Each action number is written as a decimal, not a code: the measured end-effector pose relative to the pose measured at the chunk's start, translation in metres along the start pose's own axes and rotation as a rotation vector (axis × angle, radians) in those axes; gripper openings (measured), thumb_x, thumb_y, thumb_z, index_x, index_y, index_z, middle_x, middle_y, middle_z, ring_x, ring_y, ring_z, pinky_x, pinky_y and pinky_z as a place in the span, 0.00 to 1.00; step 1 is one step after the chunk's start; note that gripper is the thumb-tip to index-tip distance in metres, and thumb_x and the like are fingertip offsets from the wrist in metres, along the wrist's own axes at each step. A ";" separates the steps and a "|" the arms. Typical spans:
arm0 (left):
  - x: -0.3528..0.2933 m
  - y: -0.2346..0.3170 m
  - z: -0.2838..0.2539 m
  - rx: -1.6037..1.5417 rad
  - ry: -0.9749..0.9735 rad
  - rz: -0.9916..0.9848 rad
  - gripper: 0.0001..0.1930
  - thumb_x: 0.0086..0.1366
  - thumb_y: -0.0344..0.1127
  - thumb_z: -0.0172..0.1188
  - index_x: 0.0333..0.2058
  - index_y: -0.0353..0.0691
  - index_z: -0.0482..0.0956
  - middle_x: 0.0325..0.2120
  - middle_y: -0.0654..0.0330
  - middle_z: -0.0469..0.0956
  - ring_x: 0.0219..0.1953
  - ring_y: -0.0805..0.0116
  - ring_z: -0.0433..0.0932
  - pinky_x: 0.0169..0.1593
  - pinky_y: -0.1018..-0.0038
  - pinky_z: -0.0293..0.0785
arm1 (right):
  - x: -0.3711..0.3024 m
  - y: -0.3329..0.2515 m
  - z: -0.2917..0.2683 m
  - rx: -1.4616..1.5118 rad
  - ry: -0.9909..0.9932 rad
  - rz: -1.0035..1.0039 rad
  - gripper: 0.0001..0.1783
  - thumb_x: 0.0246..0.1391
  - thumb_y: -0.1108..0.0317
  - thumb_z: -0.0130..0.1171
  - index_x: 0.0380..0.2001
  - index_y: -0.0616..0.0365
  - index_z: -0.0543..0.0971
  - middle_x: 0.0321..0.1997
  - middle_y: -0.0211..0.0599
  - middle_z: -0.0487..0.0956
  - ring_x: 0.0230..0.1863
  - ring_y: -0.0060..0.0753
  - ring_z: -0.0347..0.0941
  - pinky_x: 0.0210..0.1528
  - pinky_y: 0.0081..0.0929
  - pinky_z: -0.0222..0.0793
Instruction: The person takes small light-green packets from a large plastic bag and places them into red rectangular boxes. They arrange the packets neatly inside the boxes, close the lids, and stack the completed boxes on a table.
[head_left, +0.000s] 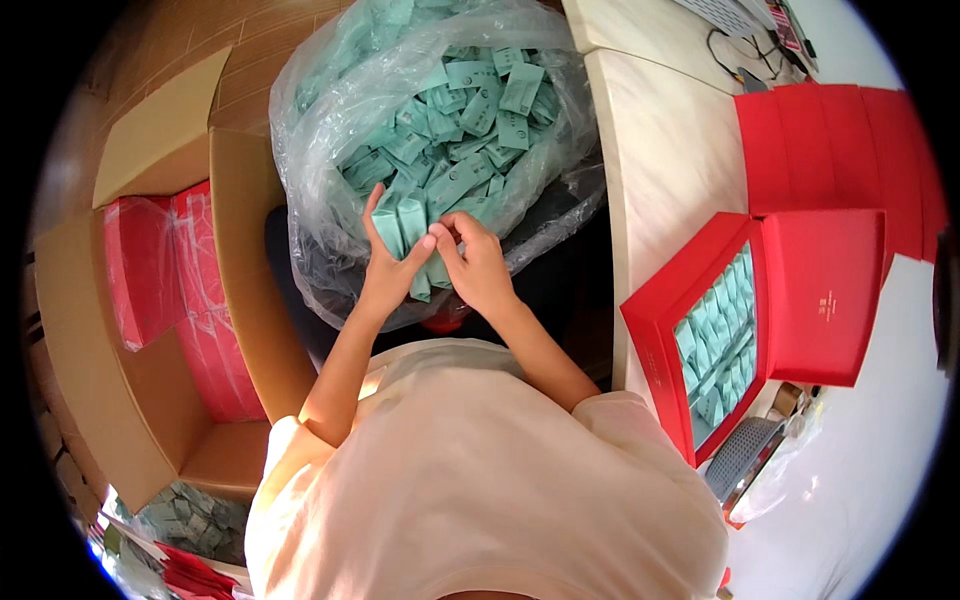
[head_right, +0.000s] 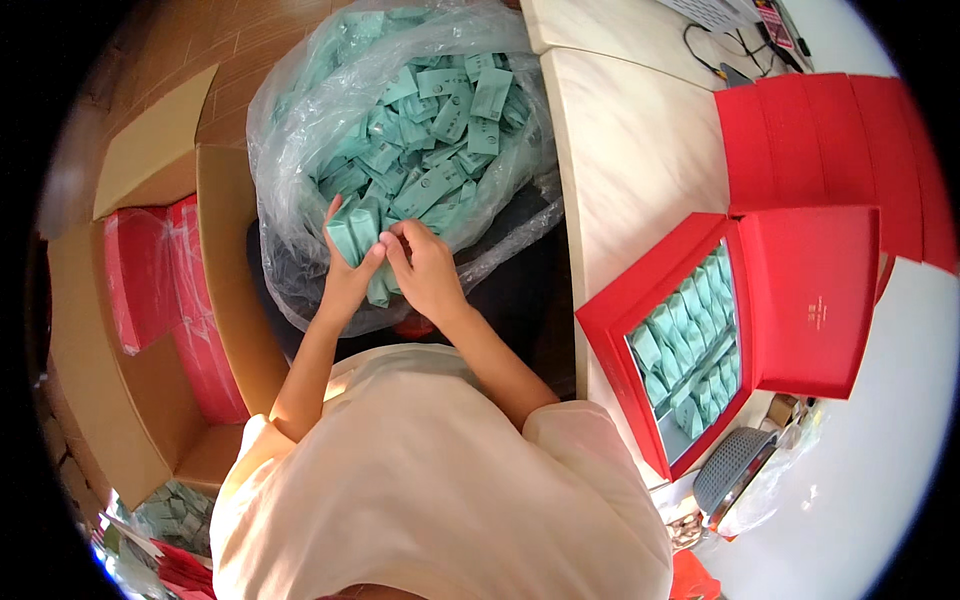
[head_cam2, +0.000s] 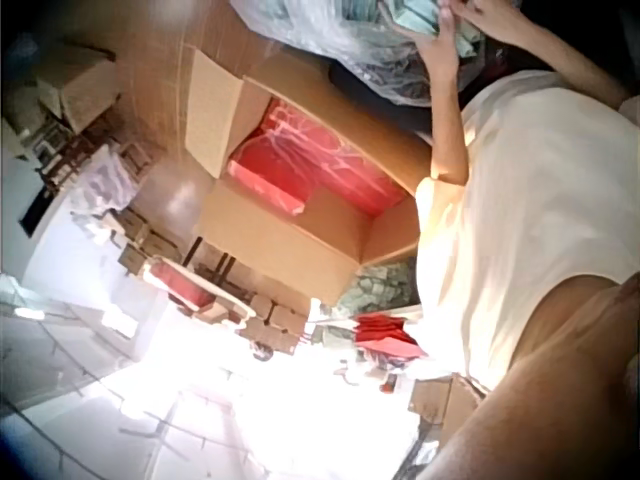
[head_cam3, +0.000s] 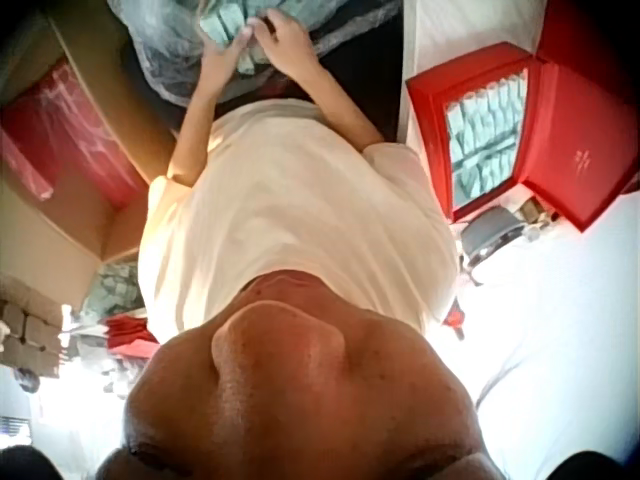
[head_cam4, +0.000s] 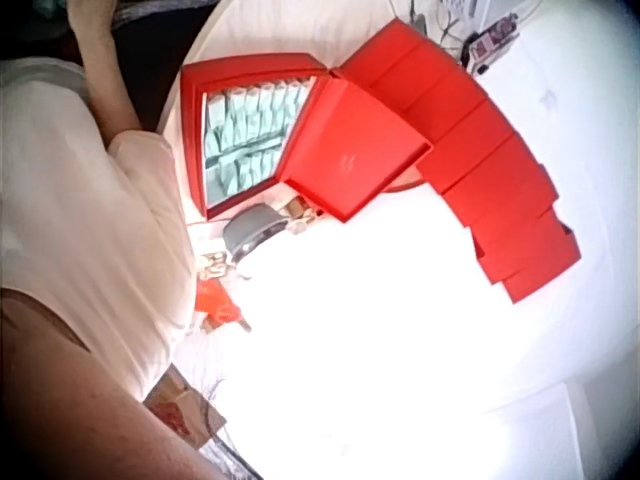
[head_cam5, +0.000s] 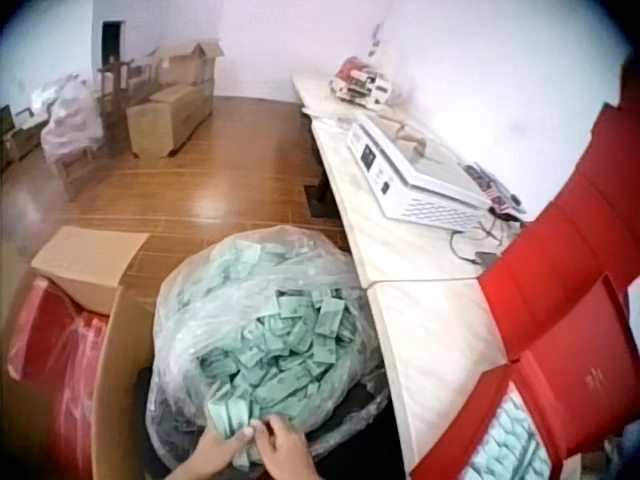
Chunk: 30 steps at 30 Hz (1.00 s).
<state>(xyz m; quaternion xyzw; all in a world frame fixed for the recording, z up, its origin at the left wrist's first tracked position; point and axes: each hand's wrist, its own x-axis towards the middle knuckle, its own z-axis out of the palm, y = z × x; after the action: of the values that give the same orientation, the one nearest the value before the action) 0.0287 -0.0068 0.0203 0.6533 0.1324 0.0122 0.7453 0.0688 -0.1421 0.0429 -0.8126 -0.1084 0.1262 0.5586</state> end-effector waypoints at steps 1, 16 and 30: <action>-0.002 0.006 0.000 -0.045 -0.031 0.018 0.47 0.58 0.38 0.64 0.66 0.44 0.38 0.57 0.51 0.58 0.57 0.63 0.63 0.60 0.67 0.59 | 0.000 -0.004 -0.008 0.116 -0.077 0.046 0.10 0.59 0.66 0.53 0.38 0.63 0.73 0.30 0.43 0.76 0.33 0.42 0.74 0.36 0.32 0.68; -0.066 0.091 0.093 0.304 -0.647 0.585 0.46 0.58 0.66 0.53 0.62 0.33 0.55 0.66 0.45 0.35 0.66 0.52 0.49 0.63 0.61 0.54 | -0.140 -0.075 -0.138 0.570 -0.075 0.195 0.31 0.58 0.49 0.56 0.53 0.65 0.71 0.46 0.39 0.76 0.49 0.26 0.69 0.52 0.27 0.65; -0.099 0.105 0.166 0.062 -0.823 0.375 0.20 0.63 0.32 0.53 0.54 0.35 0.66 0.52 0.54 0.68 0.56 0.64 0.66 0.58 0.69 0.60 | -0.344 -0.094 -0.341 -0.475 0.514 0.603 0.30 0.40 0.52 0.71 0.43 0.60 0.76 0.43 0.36 0.78 0.43 0.29 0.75 0.44 0.28 0.70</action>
<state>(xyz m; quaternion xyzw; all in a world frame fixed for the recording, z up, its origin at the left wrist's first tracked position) -0.0154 -0.1714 0.1591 0.6384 -0.2953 -0.1176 0.7010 -0.1484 -0.5182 0.2773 -0.9182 0.2491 0.0491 0.3042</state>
